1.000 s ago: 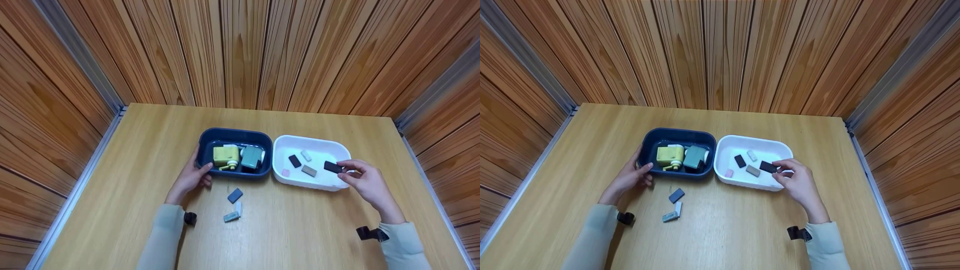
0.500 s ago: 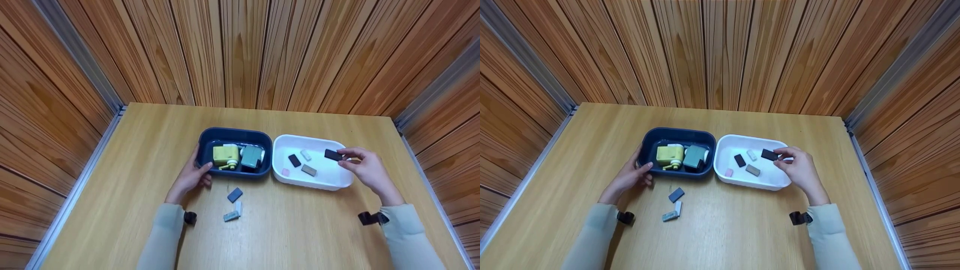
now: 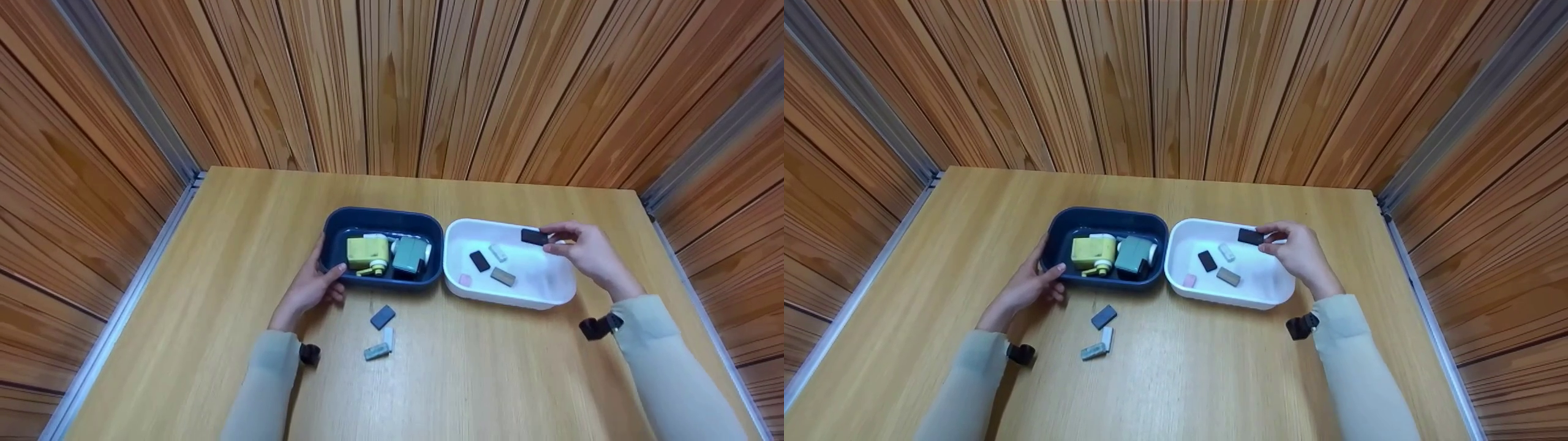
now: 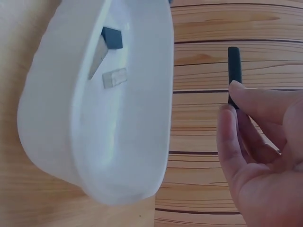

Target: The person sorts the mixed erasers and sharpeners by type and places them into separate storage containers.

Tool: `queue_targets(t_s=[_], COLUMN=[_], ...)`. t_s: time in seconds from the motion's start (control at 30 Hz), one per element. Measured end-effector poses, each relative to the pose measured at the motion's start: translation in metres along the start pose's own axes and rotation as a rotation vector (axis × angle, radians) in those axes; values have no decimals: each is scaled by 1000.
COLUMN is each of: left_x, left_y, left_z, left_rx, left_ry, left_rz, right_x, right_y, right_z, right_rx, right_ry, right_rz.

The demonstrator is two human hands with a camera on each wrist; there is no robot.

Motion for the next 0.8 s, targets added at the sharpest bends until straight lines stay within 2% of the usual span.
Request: queue_targets(t_s=[0.17, 0.37, 0.8], left_x=[10, 13, 13], left_y=[11, 13, 13], left_z=[-1, 1, 0], left_rx=[-27, -52, -40], left_ry=[7, 4, -23], left_rz=[20, 29, 34], right_x=[-2, -6, -18], right_y=[14, 23, 18], right_z=[-2, -1, -1], right_rx=[43, 56, 35], right_ry=[30, 81, 131], right_rz=[46, 82, 73])
Point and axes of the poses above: each hand's wrist, its own y-axis towards the middle knuckle, its own z-axis out of the palm, x = y × z, the point moved 2 cm from there along y, towards the middle knuckle, and after that the axes turned 9 degrees about -z, right-handed, at the moved point
